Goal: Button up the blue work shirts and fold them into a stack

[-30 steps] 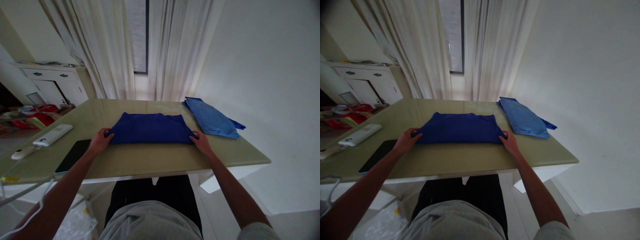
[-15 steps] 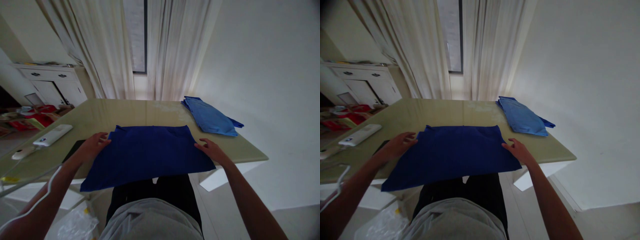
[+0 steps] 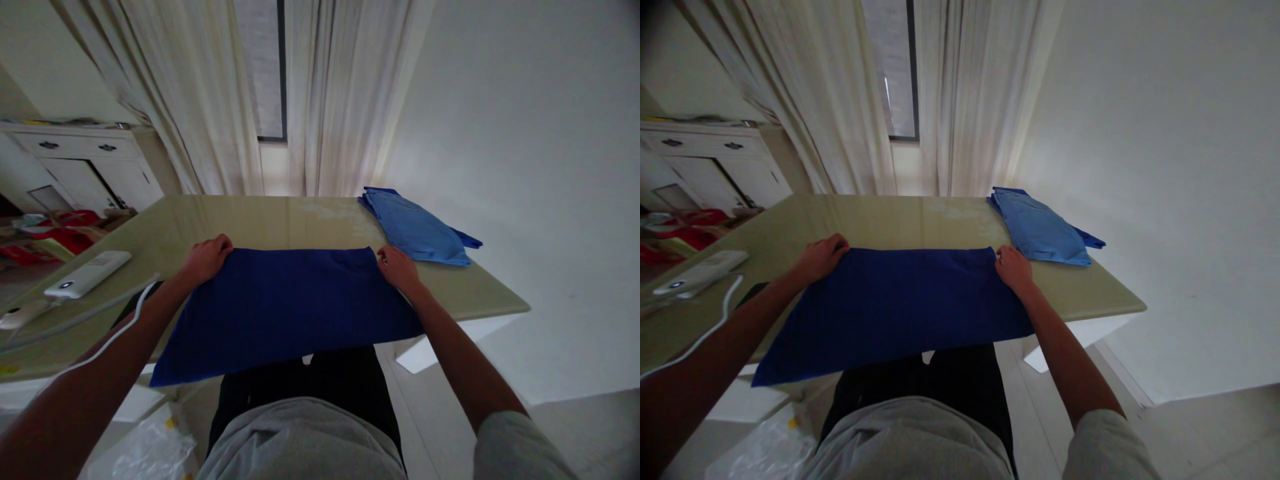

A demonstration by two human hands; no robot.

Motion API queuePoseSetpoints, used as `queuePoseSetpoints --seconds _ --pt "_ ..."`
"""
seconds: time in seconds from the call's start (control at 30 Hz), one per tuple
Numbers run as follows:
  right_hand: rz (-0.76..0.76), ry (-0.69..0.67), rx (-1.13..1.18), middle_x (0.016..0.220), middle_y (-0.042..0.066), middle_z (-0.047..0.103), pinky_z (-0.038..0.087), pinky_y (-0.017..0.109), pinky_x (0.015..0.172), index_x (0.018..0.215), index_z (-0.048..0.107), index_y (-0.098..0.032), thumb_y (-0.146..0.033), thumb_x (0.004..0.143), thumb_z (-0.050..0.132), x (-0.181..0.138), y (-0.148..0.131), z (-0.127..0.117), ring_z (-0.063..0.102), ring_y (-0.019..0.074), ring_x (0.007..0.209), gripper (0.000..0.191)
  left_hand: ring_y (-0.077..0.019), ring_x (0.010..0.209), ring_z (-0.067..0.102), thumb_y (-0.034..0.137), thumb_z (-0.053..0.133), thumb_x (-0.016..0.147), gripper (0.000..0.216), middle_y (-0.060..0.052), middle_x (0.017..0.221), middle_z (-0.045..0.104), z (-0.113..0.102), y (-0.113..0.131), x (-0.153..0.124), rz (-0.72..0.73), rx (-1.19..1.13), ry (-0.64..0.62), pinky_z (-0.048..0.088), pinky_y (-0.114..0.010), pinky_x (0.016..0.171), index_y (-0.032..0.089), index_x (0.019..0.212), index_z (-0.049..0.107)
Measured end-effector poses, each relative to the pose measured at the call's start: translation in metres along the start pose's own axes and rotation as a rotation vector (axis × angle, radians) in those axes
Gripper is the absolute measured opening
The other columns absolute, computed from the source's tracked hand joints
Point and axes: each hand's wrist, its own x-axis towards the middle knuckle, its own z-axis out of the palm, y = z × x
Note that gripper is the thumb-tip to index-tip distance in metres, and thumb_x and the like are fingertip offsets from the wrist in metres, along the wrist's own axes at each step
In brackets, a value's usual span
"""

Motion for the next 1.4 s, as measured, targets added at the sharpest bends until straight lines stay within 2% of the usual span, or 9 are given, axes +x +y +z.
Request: queuePoseSetpoints --seconds 0.07,0.17,0.27,0.4,0.63,0.8,0.93,1.13,1.4 --pt "-0.212 0.027 0.041 0.133 0.018 0.067 0.047 0.043 0.105 0.135 0.064 -0.016 -0.023 0.100 0.053 0.018 -0.018 0.005 0.062 0.0315 0.122 0.038 -0.0311 0.106 0.070 0.043 0.039 0.100 0.038 -0.013 0.112 0.075 0.004 0.013 0.009 0.044 0.013 -0.063 0.048 -0.044 0.096 0.020 0.117 0.064" --pt "-0.432 -0.096 0.063 0.143 0.015 0.062 0.042 0.045 0.113 0.143 0.060 -0.020 -0.030 0.100 0.060 0.045 -0.040 0.021 0.057 0.0316 0.131 0.044 -0.0280 0.108 0.070 0.051 0.046 0.098 0.040 -0.012 0.116 0.075 0.018 0.036 0.017 0.163 -0.101 -0.164 0.049 -0.039 0.094 0.020 0.117 0.065" --pt "-0.468 -0.200 0.066 0.134 0.015 0.067 0.044 0.044 0.110 0.135 0.066 -0.020 -0.031 0.097 0.068 0.062 -0.049 0.038 0.061 0.0309 0.124 0.039 -0.0255 0.103 0.070 0.052 0.057 0.092 0.037 -0.011 0.111 0.075 0.032 0.050 0.021 0.251 -0.174 -0.210 0.049 -0.036 0.091 0.021 0.108 0.067" --pt "-0.506 -0.202 0.080 0.115 0.012 0.072 0.046 0.040 0.103 0.112 0.073 -0.021 -0.025 0.097 0.067 0.065 -0.047 0.049 0.065 0.0272 0.111 0.017 -0.0251 0.102 0.069 0.046 0.058 0.091 0.028 -0.010 0.107 0.075 0.039 0.049 0.025 0.299 -0.197 -0.222 0.049 -0.036 0.091 0.021 0.101 0.067" --pt "-0.329 -0.102 0.080 0.114 0.012 0.071 0.046 0.038 0.103 0.111 0.069 -0.020 -0.027 0.101 0.059 0.065 -0.044 0.054 0.063 0.0256 0.111 0.016 -0.0265 0.110 0.068 0.044 0.053 0.092 0.032 -0.013 0.116 0.074 0.040 0.049 0.039 0.248 -0.193 -0.211 0.049 -0.037 0.099 0.020 0.109 0.066" --pt "-0.216 -0.123 0.084 0.132 0.017 0.066 0.046 0.045 0.108 0.131 0.063 -0.019 -0.047 0.099 0.063 0.058 -0.003 0.053 0.061 0.0310 0.122 0.042 -0.0316 0.118 0.065 0.055 0.052 0.091 0.048 -0.017 0.125 0.071 0.047 0.043 0.039 0.217 -0.093 -0.232 0.047 -0.044 0.104 0.018 0.117 0.069" --pt "-0.167 -0.118 0.128 0.130 0.018 0.068 0.044 0.047 0.112 0.130 0.064 -0.016 -0.044 0.093 0.072 0.048 0.026 0.045 0.062 0.0325 0.125 0.047 -0.0329 0.117 0.064 0.056 0.059 0.085 0.048 -0.017 0.122 0.070 0.046 0.039 0.045 0.226 -0.085 -0.241 0.047 -0.044 0.104 0.019 0.113 0.071" --pt "0.007 -0.090 0.371 0.120 0.016 0.073 0.055 0.041 0.095 0.140 0.059 -0.015 -0.032 0.085 0.080 0.046 0.021 0.042 0.072 0.0269 0.102 0.061 -0.0312 0.115 0.067 0.053 0.063 0.082 0.048 -0.016 0.124 0.072 0.033 0.044 0.054 0.229 -0.096 -0.356 0.049 -0.041 0.100 0.019 0.116 0.070" --pt "0.095 -0.169 0.832 0.101 0.010 0.078 0.059 0.037 0.088 0.108 0.075 -0.013 -0.034 0.089 0.072 0.048 0.027 0.032 0.073 0.0249 0.094 0.029 -0.0356 0.113 0.067 0.051 0.057 0.091 0.036 -0.012 0.117 0.075 -0.003 0.041 0.066 0.187 0.028 -0.390 0.050 -0.044 0.092 0.024 0.107 0.075"
